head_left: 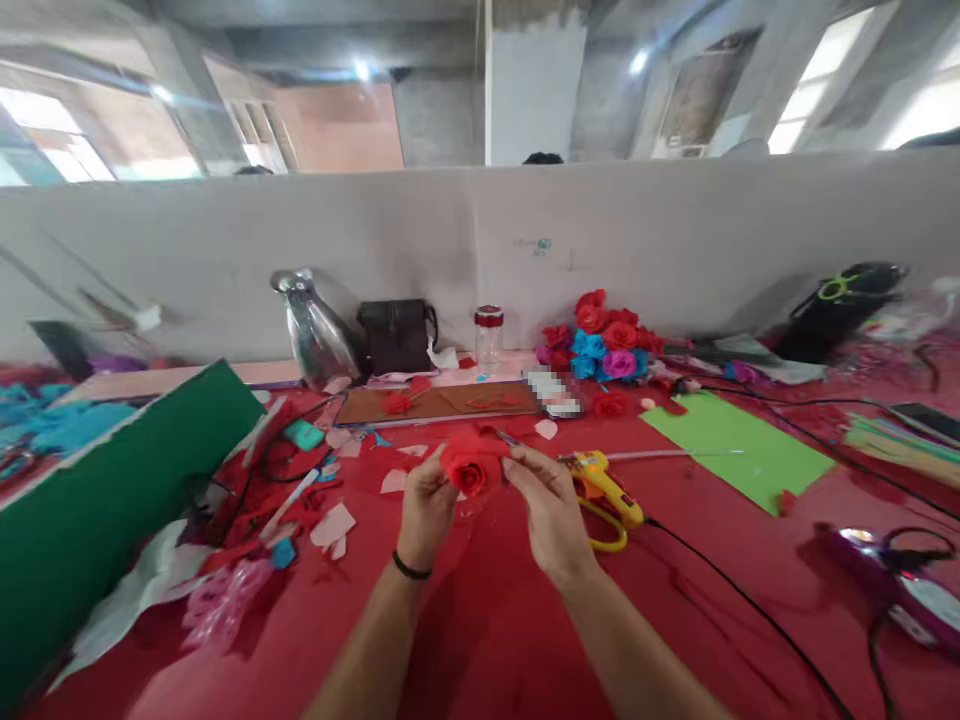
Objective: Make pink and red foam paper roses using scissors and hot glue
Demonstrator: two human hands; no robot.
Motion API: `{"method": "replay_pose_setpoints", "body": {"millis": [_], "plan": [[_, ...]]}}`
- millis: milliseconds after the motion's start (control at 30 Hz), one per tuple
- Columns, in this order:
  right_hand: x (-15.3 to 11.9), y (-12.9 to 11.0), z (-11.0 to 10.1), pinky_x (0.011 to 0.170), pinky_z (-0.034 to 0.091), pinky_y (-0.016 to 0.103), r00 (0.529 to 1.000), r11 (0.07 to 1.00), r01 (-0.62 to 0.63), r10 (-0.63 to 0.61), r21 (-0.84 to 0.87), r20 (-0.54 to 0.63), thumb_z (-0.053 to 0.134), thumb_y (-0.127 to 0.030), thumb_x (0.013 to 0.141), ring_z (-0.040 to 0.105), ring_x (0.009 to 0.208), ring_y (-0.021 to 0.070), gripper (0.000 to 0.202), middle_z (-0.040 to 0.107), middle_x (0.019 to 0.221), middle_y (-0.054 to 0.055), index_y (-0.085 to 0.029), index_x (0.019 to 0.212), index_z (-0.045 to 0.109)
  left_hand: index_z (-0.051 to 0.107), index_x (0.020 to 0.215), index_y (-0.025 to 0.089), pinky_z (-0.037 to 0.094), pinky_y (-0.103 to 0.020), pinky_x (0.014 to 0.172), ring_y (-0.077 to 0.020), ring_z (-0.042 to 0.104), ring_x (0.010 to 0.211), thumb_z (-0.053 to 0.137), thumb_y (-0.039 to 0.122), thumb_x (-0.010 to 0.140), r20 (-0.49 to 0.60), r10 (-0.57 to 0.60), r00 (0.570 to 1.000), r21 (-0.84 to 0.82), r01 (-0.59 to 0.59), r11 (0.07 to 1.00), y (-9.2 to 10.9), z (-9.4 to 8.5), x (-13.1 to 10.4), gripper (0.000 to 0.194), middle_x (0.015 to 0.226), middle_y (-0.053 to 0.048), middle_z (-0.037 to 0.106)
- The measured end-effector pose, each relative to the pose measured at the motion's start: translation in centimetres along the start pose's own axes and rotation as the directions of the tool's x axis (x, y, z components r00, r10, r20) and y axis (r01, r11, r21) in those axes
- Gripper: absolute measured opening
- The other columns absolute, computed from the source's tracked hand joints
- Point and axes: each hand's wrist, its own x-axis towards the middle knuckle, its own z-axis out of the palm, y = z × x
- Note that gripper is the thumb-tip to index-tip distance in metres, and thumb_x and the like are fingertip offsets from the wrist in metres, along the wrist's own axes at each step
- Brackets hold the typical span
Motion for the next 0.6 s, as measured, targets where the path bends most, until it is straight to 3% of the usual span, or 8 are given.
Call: {"method": "replay_pose_setpoints", "body": {"millis": [200,467,600], "plan": [[-0.1,-2.0,1.1,0.059,0.037,0.023,0.991,0.997,-0.082,0.082,-0.001,0.110,0.071,-0.024,0.061,0.047,0.058,0.0107,0.006,0.059,0.056,-0.004,-0.019,0.061,0.066,0.065,0.059,0.017,0.047,-0.027,0.063,-0.0149,0.055,0.060,0.065,0.025,0.065,-0.020,-0.062,0.998,-0.045,0.061,0.997,-0.6,0.0,-0.1,0.010,0.062,-0.001,0.066],[0.0,-2.1,1.1,0.061,0.041,0.023,0.983,0.990,-0.140,0.138,0.008,0.119,0.078,-0.022,0.054,0.051,0.059,0.0108,0.013,0.063,0.058,-0.003,-0.019,0.063,0.070,0.064,0.054,0.016,0.043,-0.025,0.059,-0.0128,0.050,0.055,0.067,0.021,0.061,-0.039,-0.123,0.992,-0.120,0.118,0.986,-1.0,-0.2,-0.1,0.009,0.055,0.001,0.059],[0.2,-1.8,0.6,0.066,0.042,0.024,0.983,0.990,-0.144,0.143,-0.004,0.115,0.080,-0.020,0.052,0.055,0.063,0.0109,0.017,0.067,0.064,-0.003,-0.020,0.067,0.070,0.068,0.061,0.017,0.045,-0.027,0.064,-0.0165,0.055,0.065,0.068,0.020,0.061,0.004,-0.121,0.993,-0.092,0.121,0.988,-0.3,-0.3,0.0,0.003,0.062,-0.001,0.064]]}}
